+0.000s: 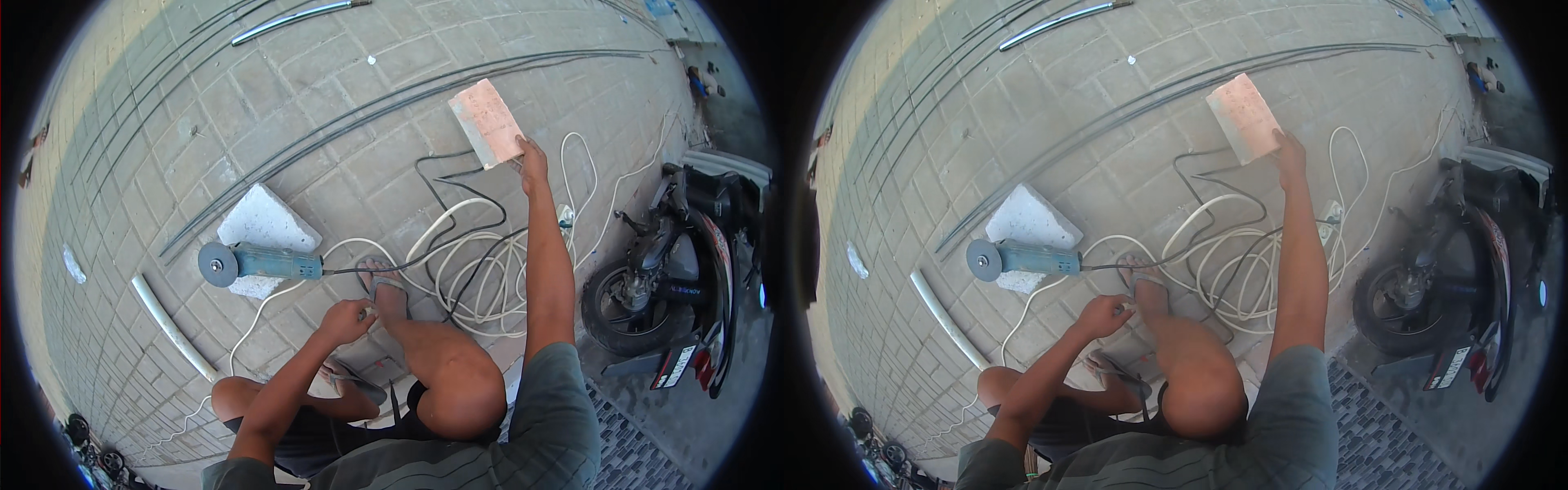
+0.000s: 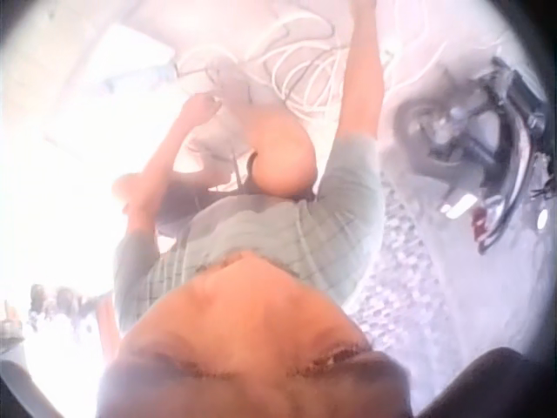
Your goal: The person measures long metal rods using a tape measure, marks a spot with a marker, and holds the rods together by hand on a paved outdoor surface.
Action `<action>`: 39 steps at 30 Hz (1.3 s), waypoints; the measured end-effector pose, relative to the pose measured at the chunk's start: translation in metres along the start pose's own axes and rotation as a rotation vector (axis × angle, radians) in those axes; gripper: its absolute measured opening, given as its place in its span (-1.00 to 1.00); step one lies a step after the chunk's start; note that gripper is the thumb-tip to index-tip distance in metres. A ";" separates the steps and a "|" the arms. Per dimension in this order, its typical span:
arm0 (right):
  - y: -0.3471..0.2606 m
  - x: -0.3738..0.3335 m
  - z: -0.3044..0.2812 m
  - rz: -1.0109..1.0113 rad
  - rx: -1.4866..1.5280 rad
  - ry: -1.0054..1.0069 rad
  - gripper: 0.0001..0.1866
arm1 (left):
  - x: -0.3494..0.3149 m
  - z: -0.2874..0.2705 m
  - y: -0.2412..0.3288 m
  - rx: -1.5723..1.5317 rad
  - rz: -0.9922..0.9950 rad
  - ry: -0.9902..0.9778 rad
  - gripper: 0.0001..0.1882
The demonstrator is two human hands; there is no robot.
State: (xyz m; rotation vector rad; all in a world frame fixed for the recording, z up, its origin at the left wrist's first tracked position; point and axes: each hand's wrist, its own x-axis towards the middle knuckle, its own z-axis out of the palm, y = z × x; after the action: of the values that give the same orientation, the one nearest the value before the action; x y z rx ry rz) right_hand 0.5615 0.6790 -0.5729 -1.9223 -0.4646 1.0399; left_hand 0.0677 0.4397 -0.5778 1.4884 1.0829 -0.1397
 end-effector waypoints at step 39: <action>0.047 -0.282 0.147 -0.389 -0.501 -1.099 -0.40 | 0.006 -0.039 0.065 -1.669 0.133 0.386 -0.24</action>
State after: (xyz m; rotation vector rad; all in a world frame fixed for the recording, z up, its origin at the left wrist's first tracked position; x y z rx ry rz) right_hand 0.2748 0.5449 -0.5152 -1.3679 -1.7619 1.7528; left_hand 0.0957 0.4864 -0.5250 0.0297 0.8928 0.9676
